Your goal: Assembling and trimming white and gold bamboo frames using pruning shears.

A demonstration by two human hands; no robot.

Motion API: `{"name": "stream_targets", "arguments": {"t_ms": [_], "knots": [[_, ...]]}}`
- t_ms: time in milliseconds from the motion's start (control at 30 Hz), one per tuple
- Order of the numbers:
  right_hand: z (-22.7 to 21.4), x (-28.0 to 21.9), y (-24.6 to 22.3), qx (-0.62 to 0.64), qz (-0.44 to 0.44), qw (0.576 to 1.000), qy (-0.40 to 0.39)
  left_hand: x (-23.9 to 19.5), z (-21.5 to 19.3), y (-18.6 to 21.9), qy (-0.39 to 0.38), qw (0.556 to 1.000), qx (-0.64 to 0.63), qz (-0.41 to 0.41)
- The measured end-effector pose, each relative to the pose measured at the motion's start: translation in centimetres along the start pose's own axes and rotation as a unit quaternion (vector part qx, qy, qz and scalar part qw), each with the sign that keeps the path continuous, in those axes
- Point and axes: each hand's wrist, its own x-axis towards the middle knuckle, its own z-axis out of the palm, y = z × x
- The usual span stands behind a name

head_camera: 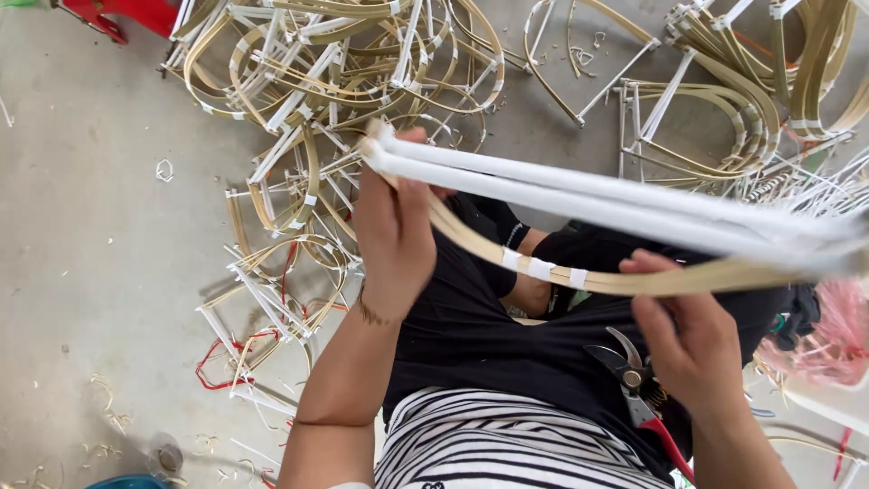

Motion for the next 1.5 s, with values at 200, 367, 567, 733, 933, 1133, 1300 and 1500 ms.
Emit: {"name": "stream_targets", "arguments": {"t_ms": [200,367,567,733,933,1133,1300,1500], "knots": [[0.3,-0.4,5.3,0.298,0.056,0.953,0.024,-0.9,1.9,4.2,-0.014,0.934,0.281,0.218],[-0.1,-1.8,8.5,0.552,0.006,0.833,-0.035,-1.6,2.7,2.6,-0.194,0.888,0.307,0.284],[0.5,-0.2,7.6,0.658,0.082,0.747,0.036,-3.5,4.5,-1.1,-0.46,0.875,0.146,-0.034],[-2.0,-2.3,5.5,0.255,0.032,0.966,-0.009,0.2,4.3,1.8,-0.373,0.909,0.179,-0.049],[-2.1,4.2,-1.5,-0.11,-0.215,0.968,0.063,0.9,5.9,1.9,-0.425,0.883,0.198,0.007],[0.6,5.2,1.0,-0.005,-0.133,0.991,-0.002,1.0,6.4,1.8,-0.408,0.895,0.181,-0.014],[0.9,6.5,0.8,0.011,-0.142,0.99,0.004,1.4,6.4,1.0,-0.407,0.898,0.169,0.011],[1.4,6.9,1.9,0.008,-0.123,0.992,0.034,1.7,7.0,0.5,-0.403,0.897,0.178,-0.035]]}}
